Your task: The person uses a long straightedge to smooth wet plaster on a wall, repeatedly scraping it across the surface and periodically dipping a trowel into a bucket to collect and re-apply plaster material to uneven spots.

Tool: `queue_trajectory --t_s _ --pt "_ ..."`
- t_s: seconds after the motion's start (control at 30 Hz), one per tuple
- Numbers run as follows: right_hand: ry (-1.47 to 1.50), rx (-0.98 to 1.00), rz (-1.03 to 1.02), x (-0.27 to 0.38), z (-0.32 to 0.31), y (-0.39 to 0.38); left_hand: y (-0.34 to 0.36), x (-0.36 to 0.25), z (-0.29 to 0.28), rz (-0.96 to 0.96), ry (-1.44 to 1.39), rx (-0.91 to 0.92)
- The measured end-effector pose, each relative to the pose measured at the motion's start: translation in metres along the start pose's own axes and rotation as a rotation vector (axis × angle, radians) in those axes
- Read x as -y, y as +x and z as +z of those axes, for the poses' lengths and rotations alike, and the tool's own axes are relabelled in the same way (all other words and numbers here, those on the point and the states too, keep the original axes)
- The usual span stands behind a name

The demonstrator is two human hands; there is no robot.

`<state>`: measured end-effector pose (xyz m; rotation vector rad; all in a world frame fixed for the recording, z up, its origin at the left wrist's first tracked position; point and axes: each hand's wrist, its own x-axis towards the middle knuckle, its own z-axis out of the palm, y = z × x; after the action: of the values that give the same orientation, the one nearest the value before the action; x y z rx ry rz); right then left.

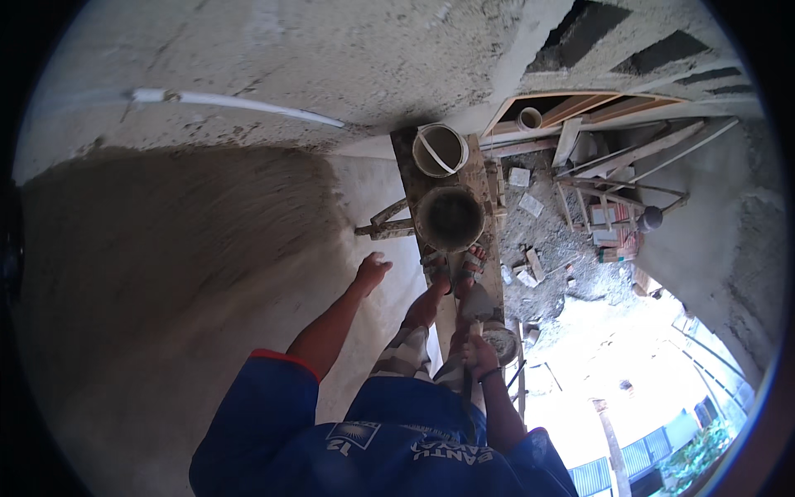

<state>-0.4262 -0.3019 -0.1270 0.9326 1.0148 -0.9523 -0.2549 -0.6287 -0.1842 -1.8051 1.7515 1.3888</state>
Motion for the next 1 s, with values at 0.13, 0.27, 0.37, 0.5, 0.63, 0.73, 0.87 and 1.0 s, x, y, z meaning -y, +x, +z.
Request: queue_trajectory --t_s 0.13,0.27,0.37,0.5,0.63,0.73,0.87,1.0 --pt "0.247 0.25 0.164 -0.019 -0.001 0.035 0.11 -0.03 0.035 0.185 -0.078 0.131" --pt "0.216 0.19 0.014 -0.018 0.009 0.028 0.176 -0.098 0.084 0.044 -0.253 0.067" --pt "0.248 0.195 -0.033 -0.034 -0.001 0.036 0.224 -0.127 0.11 0.032 -0.351 -0.008" --pt "0.301 0.152 -0.057 -0.045 -0.006 0.039 0.255 -0.174 0.131 -0.005 -0.842 -0.2" --pt "0.394 0.228 -0.052 -0.059 -0.016 0.046 0.284 -0.2 0.125 0.088 -1.383 0.097" --pt "0.331 0.16 -0.069 -0.058 -0.016 0.042 0.3 -0.203 0.112 0.124 -1.38 0.011" --pt "0.353 0.12 -0.112 -0.053 -0.018 0.033 0.288 -0.216 0.1 0.159 -1.261 0.021" --pt "0.374 0.19 -0.078 -0.057 -0.057 0.04 0.22 -0.259 0.087 0.272 -1.081 0.03"
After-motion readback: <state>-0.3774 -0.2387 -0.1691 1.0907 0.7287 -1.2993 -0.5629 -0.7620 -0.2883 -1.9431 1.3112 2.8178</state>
